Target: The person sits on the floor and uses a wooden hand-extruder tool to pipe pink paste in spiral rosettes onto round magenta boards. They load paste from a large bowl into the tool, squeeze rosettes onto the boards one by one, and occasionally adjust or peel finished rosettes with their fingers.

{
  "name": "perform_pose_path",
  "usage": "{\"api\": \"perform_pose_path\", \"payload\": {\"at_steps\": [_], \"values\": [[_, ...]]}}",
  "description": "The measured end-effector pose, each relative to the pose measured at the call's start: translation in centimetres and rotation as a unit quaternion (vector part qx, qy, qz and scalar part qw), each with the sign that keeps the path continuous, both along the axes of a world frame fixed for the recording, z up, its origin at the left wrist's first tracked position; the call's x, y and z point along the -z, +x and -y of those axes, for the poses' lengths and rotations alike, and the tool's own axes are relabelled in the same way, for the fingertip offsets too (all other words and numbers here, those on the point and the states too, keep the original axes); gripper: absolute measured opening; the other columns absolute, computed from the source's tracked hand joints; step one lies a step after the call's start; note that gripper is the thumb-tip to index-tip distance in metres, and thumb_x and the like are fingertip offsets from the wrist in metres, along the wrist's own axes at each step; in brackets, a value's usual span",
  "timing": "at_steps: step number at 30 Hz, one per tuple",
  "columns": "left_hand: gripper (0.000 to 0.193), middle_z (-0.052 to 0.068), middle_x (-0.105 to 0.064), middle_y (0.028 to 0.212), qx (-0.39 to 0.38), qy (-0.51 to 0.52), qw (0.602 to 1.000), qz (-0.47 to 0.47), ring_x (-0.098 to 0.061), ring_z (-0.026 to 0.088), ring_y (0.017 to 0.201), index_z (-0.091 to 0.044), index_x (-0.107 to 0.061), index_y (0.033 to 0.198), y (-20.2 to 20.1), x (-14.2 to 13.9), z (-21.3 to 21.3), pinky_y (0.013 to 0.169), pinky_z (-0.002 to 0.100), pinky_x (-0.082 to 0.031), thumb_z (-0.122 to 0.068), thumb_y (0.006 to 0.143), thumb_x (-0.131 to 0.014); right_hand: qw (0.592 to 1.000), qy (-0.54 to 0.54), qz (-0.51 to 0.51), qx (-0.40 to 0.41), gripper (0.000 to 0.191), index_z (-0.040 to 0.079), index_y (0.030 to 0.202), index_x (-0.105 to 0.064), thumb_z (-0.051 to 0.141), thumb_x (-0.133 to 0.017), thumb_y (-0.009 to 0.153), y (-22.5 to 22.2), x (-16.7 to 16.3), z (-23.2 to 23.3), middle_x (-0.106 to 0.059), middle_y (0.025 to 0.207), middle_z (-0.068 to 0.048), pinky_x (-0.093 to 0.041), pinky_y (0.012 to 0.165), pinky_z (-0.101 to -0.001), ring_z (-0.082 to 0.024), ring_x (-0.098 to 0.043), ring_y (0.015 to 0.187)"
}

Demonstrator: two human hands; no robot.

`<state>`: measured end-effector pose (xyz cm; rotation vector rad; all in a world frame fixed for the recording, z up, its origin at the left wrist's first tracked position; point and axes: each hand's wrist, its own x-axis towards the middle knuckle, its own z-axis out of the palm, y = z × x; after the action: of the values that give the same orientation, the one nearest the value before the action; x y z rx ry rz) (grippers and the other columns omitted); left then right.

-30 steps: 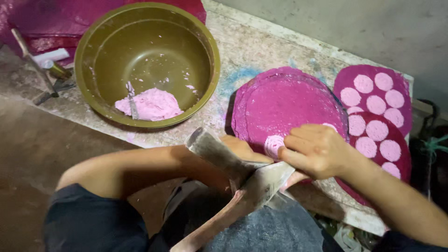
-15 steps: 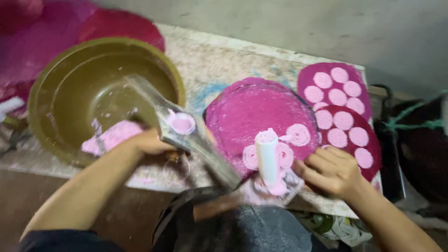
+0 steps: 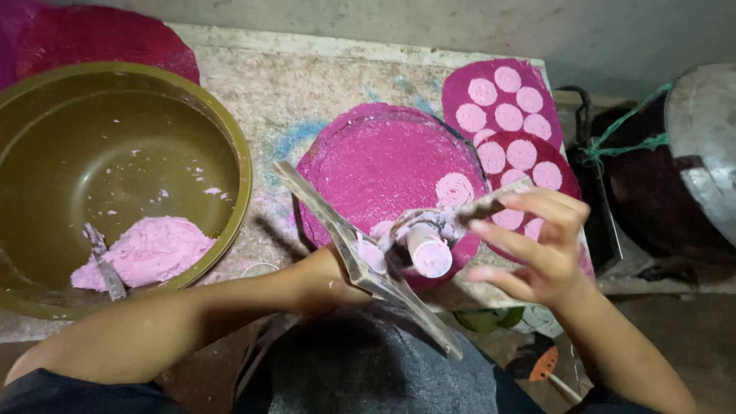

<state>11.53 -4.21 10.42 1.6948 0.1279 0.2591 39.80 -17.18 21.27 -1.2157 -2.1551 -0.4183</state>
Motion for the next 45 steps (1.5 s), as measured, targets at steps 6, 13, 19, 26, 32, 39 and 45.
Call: {"api": "perform_pose_path", "payload": {"at_steps": [6, 13, 19, 26, 32, 39, 45], "values": [[0.023, 0.011, -0.071, 0.105, 0.021, 0.164, 0.986, -0.008, -0.069, 0.027, 0.101, -0.009, -0.071, 0.108, -0.2, -2.6, -0.3, 0.092, 0.040, -0.053, -0.015, 0.086, -0.069, 0.997, 0.028, -0.059, -0.038, 0.036, 0.027, 0.108, -0.077, 0.044, -0.090, 0.079, -2.6, -1.5, 1.6, -0.047, 0.117, -0.006, -0.047, 0.102, -0.0377, -0.026, -0.044, 0.116], [0.020, 0.012, -0.070, 0.102, 0.009, 0.167, 0.986, -0.029, -0.068, 0.027, 0.098, -0.009, -0.071, 0.104, -0.7, -1.8, 0.0, 0.089, 0.041, -0.053, -0.019, 0.086, -0.072, 0.999, 0.026, 0.010, -0.046, 0.031, 0.030, 0.106, -0.081, 0.040, -0.092, 0.080, -4.8, -1.9, 0.6, -0.055, 0.114, -0.002, -0.048, 0.097, -0.0378, -0.025, -0.044, 0.113], [0.026, 0.011, -0.072, 0.100, -0.038, 0.065, 0.997, -0.013, -0.069, 0.024, 0.096, -0.008, -0.071, 0.107, -1.0, 0.0, -0.2, 0.090, 0.039, -0.054, -0.016, 0.082, -0.072, 0.999, 0.030, -0.022, -0.027, 0.024, 0.025, 0.099, -0.081, 0.029, -0.091, 0.078, -3.2, 0.8, 0.6, -0.059, 0.114, -0.002, -0.047, 0.097, -0.0336, -0.024, -0.044, 0.114], [0.051, 0.011, -0.068, 0.100, -0.287, 0.173, 0.942, 0.035, -0.068, 0.026, 0.087, -0.005, -0.057, 0.130, -1.1, -0.6, 0.4, 0.076, 0.040, -0.054, -0.023, 0.085, -0.075, 0.909, 0.011, -0.359, 0.212, 0.018, 0.004, 0.107, -0.064, 0.001, -0.081, 0.101, 6.0, 11.0, 8.9, -0.059, 0.114, -0.008, -0.050, 0.091, -0.0264, -0.014, -0.058, 0.100], [0.064, 0.008, -0.062, 0.108, -0.389, 0.324, 0.856, 0.106, -0.068, 0.024, 0.079, -0.011, -0.046, 0.159, -0.8, -1.6, 1.4, 0.068, 0.035, -0.058, -0.024, 0.100, -0.067, 0.834, -0.120, -0.306, 0.443, 0.027, 0.002, 0.121, -0.076, -0.009, -0.057, 0.107, 12.1, 21.4, 16.6, -0.074, 0.101, -0.009, -0.055, 0.080, -0.0275, -0.014, -0.071, 0.088], [0.076, 0.010, -0.059, 0.099, -0.400, 0.287, 0.863, 0.112, -0.067, 0.027, 0.076, -0.007, -0.046, 0.152, 0.2, -1.8, 3.1, 0.061, 0.038, -0.052, -0.024, 0.082, -0.070, 0.725, -0.184, -0.120, 0.653, 0.020, 0.012, 0.099, -0.079, 0.030, -0.086, 0.100, 11.5, 23.2, 20.6, -0.073, 0.084, -0.014, -0.056, 0.076, -0.0410, -0.029, -0.071, 0.077], [0.064, 0.008, -0.061, 0.102, -0.434, 0.346, 0.822, 0.125, -0.067, 0.025, 0.076, -0.012, -0.048, 0.152, 1.7, -0.9, 4.6, 0.064, 0.037, -0.054, -0.015, 0.093, -0.072, 0.742, -0.167, -0.076, 0.645, 0.018, 0.012, 0.092, -0.079, 0.029, -0.087, 0.092, 11.0, 22.4, 21.6, -0.071, 0.084, -0.011, -0.056, 0.076, -0.0421, -0.029, -0.071, 0.079]]}}
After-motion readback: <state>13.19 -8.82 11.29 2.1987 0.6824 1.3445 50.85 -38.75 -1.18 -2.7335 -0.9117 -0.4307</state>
